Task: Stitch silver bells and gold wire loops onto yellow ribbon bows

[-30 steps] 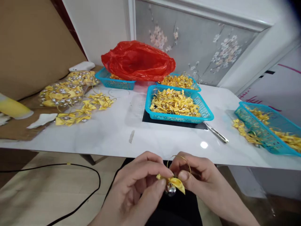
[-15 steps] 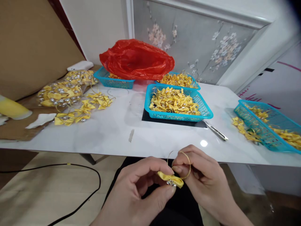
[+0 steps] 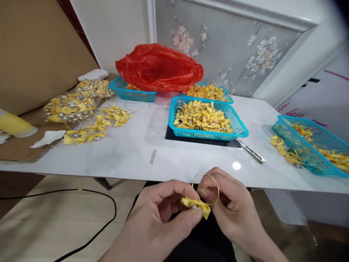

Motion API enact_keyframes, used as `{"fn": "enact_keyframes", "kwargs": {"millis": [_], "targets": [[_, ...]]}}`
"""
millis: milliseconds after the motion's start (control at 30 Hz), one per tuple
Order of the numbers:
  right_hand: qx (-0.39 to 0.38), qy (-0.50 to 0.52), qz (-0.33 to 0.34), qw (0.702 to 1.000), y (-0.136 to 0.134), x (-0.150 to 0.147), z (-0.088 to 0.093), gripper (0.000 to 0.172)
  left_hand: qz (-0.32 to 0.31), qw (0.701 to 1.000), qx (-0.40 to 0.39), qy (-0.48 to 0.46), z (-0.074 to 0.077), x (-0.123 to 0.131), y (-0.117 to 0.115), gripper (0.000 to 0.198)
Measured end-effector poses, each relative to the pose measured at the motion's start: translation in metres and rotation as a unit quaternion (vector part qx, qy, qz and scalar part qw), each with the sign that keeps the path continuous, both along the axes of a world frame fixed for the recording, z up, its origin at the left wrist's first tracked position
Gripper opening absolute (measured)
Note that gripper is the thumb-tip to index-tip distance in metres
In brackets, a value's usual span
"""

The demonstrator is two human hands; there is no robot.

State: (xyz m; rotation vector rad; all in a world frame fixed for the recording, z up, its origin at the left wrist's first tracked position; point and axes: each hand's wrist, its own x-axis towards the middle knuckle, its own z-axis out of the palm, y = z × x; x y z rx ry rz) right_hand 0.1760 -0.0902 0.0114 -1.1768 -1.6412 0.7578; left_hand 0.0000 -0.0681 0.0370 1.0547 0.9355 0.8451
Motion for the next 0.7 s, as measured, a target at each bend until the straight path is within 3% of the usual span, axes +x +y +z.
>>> {"fn": "enact_keyframes", "kwargs": {"millis": [200,367,533,700], "targets": [[-0.134,0.111,0.059,0.983,-0.005,0.007,0.0,0.015,-0.005,1.0,-0.004,0.029,-0.005,-0.002,0.008,0.01],[-0.103,0.121,0.027,0.987,-0.006,-0.006,0.001,0.023,-0.026,1.0,0.001,0.003,-0.01,-0.005,0.005,0.02],[-0.095,0.165,0.02,0.981,-0.005,-0.013,0.006,0.028,0.042,0.998,-0.044,-0.013,-0.006,-0.007,-0.004,0.043],[-0.094,0.187,0.034,0.977,-0.006,-0.014,0.005,0.029,0.013,1.0,-0.016,-0.014,-0.006,-0.004,-0.001,0.026]]}}
